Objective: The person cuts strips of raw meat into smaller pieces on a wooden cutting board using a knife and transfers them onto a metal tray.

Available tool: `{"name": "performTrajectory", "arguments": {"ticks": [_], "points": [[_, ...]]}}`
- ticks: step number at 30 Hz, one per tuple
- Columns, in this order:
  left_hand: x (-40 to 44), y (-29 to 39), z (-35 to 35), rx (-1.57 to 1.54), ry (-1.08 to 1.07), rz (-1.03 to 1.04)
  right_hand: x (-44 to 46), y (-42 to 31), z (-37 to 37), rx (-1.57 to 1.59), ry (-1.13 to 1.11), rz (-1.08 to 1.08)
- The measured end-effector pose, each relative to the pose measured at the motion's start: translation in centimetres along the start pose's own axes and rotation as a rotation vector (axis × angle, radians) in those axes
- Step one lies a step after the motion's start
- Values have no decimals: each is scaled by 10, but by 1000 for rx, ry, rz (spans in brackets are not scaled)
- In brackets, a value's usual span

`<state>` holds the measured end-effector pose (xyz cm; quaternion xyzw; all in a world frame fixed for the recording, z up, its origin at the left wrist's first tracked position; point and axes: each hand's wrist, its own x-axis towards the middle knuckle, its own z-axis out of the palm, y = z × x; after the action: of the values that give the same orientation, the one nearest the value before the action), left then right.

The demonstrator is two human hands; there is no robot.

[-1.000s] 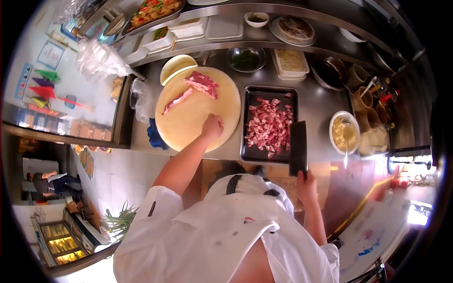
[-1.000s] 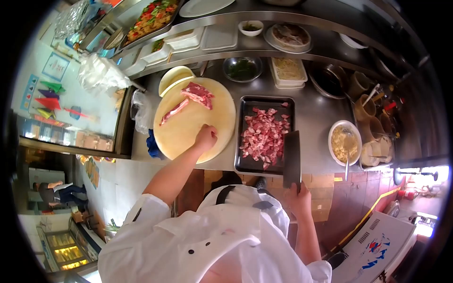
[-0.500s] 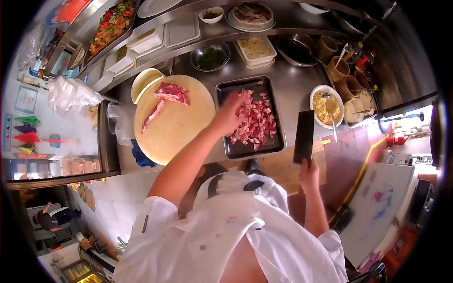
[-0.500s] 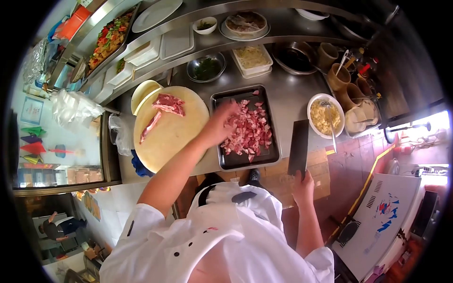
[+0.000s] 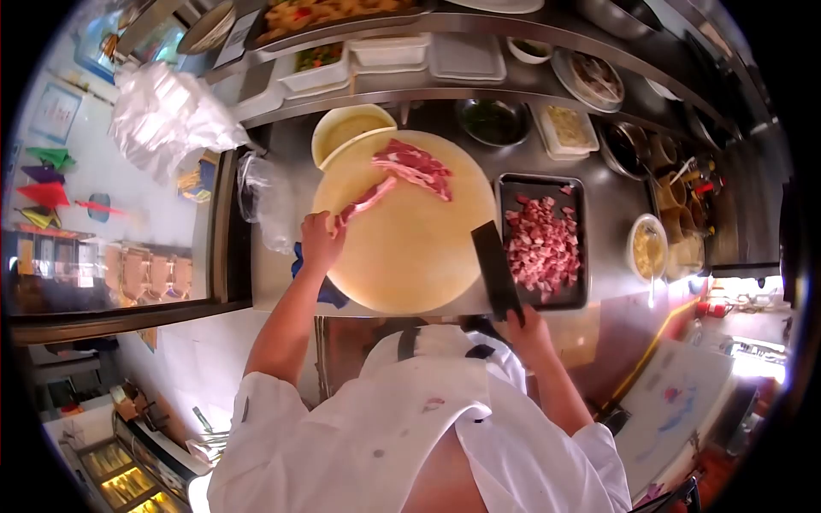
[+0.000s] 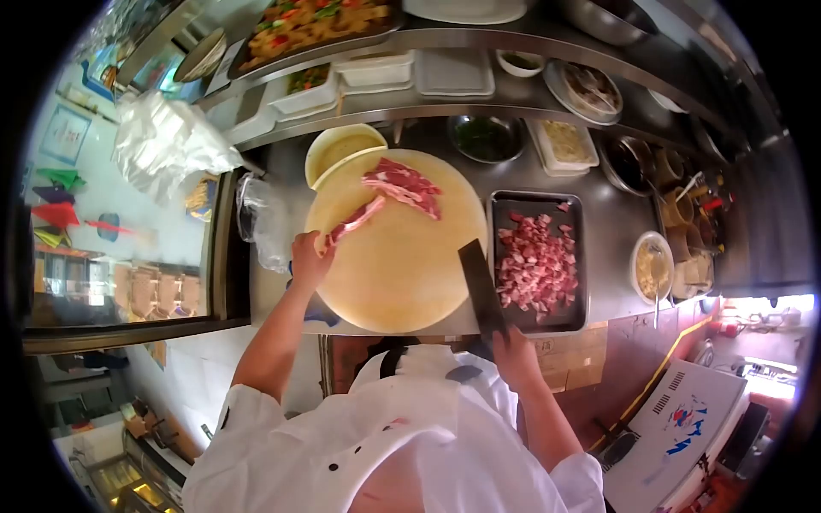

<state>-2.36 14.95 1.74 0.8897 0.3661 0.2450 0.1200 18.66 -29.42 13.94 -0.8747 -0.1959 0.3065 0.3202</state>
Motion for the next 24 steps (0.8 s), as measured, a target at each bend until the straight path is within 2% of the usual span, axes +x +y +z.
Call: {"name": "performTrajectory", "arguments": {"ticks": [1,2,5,6,9,12,15,16,18,19,21,22,24], "points": [[5,-7,2,-17,33,40,3,-8,13,10,-49,7],[11,-13,3,-64,-116,66,5,-24,22,-8,-82,30],[19,-6,23,-154,-145,-97,10,-32,43,-50,-106,16],[24,-6,28,-179,-107,-56,9,-40,45,-53,-119,45],[27,5,34,-312,-442,-372,10,-39,42,-24,-131,35],[17,19,44,-623,-397,-377,18,-22,33,5,-116,-16],[23,71,15,-798,-452,-293,33,15,24,9,-92,-109],[28,101,-1,-1075,-449,-326,41,23,20,4,-89,-145],[50,151,-51,-978,-595,-457,55,33,10,-7,-64,-262],[52,165,-60,-928,-673,-526,58,27,0,-10,-144,-145],[38,167,-56,-1069,-541,-356,67,38,-2,-51,-105,-233],[29,164,-54,-1140,-473,-269,70,35,-6,-50,-145,-177],[-3,138,-49,-996,-539,-257,71,28,-14,-45,-155,-147]]}}
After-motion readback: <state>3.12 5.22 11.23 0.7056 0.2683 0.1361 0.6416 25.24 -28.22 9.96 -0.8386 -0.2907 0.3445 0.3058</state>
